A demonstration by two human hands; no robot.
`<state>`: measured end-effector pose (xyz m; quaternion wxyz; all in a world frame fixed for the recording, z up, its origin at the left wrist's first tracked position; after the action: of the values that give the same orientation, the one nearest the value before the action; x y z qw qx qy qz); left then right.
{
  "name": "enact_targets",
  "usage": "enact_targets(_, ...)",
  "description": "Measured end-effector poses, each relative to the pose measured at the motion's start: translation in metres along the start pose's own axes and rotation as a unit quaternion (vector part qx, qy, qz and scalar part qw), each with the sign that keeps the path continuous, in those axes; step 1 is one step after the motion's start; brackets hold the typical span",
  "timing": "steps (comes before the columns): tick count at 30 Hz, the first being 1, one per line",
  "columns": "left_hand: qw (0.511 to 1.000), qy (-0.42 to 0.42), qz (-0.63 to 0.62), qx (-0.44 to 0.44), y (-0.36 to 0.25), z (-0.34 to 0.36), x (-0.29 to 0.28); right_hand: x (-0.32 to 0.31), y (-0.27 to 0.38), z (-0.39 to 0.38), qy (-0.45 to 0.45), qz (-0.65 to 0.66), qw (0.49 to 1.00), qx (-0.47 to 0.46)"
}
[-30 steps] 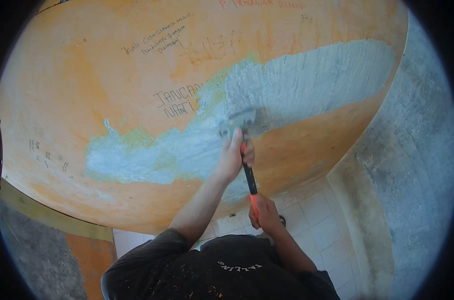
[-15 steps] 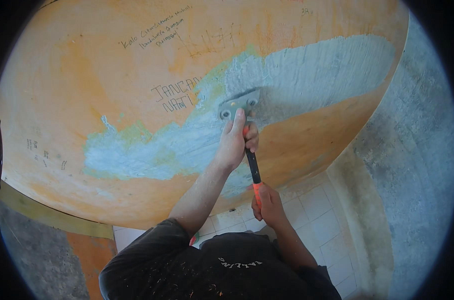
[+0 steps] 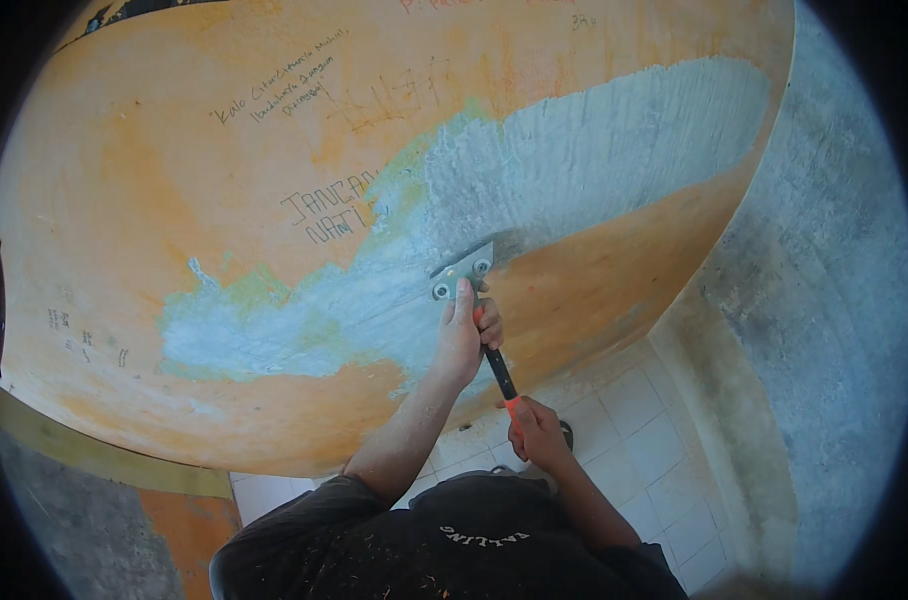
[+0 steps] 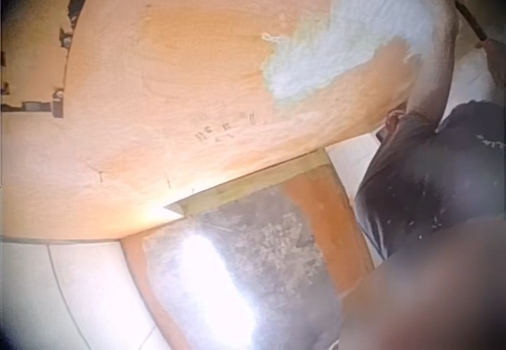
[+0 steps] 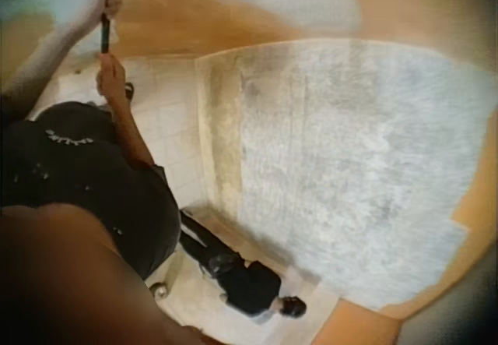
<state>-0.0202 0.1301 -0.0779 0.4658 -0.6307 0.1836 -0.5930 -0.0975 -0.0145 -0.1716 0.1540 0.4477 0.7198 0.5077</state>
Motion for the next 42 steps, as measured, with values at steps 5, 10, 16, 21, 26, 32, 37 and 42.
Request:
enact_targets(5,1.000,0.014,-0.003,0.020,-0.022,0.013,0.013,-0.005,0.033,0.005,-0.014,-0.049,0.999,-0.015)
enact_targets(10,0.999,0.001,-0.038,0.005,-0.011,0.001,0.011,-0.009,0.009,-0.007,-0.004,-0.033,0.999,0.003)
enact_targets(16,0.996,0.049,0.063,0.037,-0.054,0.025,0.038,0.016,0.042,0.003,-0.007,-0.001,0.999,-0.047)
enact_targets(21,0.999,-0.039,0.026,0.007,-0.007,0.002,0.003,-0.009,0.019,0.004,-0.011,-0.064,0.997,-0.044)
enact_targets(26,0.995,-0.015,0.090,0.035,-0.042,0.020,0.018,0.010,0.055,0.007,0.007,-0.029,0.998,-0.061)
enact_targets(32,0.999,-0.033,0.014,-0.008,-0.003,0.000,0.003,-0.005,0.017,-0.002,0.001,-0.050,0.999,-0.005)
enact_targets(37,0.998,-0.040,0.038,-0.017,-0.003,0.001,-0.001,-0.006,0.007,0.000,0.003,-0.039,0.999,0.035)
enact_targets(42,0.998,-0.024,0.058,0.006,-0.010,0.007,0.003,-0.008,0.010,0.011,0.005,-0.039,0.999,-0.014)
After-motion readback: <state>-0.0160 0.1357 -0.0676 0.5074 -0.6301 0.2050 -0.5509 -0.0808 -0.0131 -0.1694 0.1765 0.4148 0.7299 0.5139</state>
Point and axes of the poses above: each hand's wrist, its own z-axis towards the middle knuckle, its own x-axis out of the palm, y = z × x, the point moved 9 cm from there along z, towards the middle knuckle, and after that the axes turned 14 degrees about x, right-handed, at the moved point
